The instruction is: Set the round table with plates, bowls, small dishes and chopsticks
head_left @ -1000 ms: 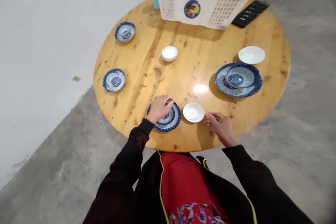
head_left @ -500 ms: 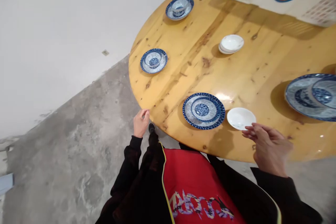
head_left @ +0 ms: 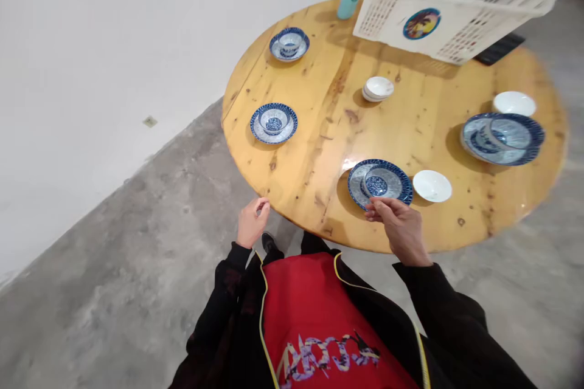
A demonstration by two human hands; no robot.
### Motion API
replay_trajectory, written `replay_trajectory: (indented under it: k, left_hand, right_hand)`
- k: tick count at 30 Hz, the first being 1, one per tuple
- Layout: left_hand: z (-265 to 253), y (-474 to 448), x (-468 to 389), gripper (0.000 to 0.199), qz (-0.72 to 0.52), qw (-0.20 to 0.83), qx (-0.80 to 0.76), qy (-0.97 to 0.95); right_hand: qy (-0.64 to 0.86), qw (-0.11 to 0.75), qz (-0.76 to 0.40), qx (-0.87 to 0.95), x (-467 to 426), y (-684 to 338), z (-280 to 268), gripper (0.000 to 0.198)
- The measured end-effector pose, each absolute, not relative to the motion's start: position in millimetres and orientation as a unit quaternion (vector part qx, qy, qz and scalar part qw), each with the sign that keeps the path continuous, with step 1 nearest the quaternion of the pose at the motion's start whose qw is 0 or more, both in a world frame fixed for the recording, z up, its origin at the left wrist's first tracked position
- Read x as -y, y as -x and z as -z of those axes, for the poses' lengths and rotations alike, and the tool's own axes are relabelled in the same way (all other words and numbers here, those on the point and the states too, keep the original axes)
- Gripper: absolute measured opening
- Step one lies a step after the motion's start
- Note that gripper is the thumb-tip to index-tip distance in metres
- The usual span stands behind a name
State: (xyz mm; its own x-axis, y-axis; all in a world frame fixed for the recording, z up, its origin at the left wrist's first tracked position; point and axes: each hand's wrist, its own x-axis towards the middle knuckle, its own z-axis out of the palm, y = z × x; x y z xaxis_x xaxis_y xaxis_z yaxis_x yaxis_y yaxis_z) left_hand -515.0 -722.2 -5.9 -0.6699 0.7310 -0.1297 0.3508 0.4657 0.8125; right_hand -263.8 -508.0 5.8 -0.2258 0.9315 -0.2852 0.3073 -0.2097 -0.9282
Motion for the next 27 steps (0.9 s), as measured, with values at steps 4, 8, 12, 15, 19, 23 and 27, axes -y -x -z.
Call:
replay_trajectory:
  k: [4,8,12,15,19,23,27]
  left_hand:
    - [11,531,715,0.02,-0.415,0.272,-0.798,-0.342]
    - [9,547,688,0.022,-0.417,0.289,-0.786,-0.352]
    - [-4,565,645,0.023,-0.401,0.292,-0.765,-0.41]
    - [-13,579,603,0.023,-0.382,0.278,-0.758,-0.45]
    - [-16,588,542,0.021,-0.364,0.286,-0.733,-0.499]
    - [-7,581,495,0.019,-0.35,0.32,-0.713,-0.516]
    - [6,573,461,0.017,-0.329,0.358,-0.708,-0.512]
  right_hand:
    - [0.552,0.298,-0.536,0.564,492,288,-21,0.024]
    - [0.548,0.291,-0.535,0.573,451,321,-33,0.016]
    - [0.534,0.305,-0.528,0.586,394,350,-29,0.008]
    - [0.56,0.327,-0.506,0.568,340,368,-19,0.003]
    - [0.616,0.349,-0.484,0.515,264,385,-5,0.011]
    - [0.653,0.344,-0.471,0.482,198,396,15,0.018]
    - [0.66,0.335,-0.46,0.49,151,404,41,0.016]
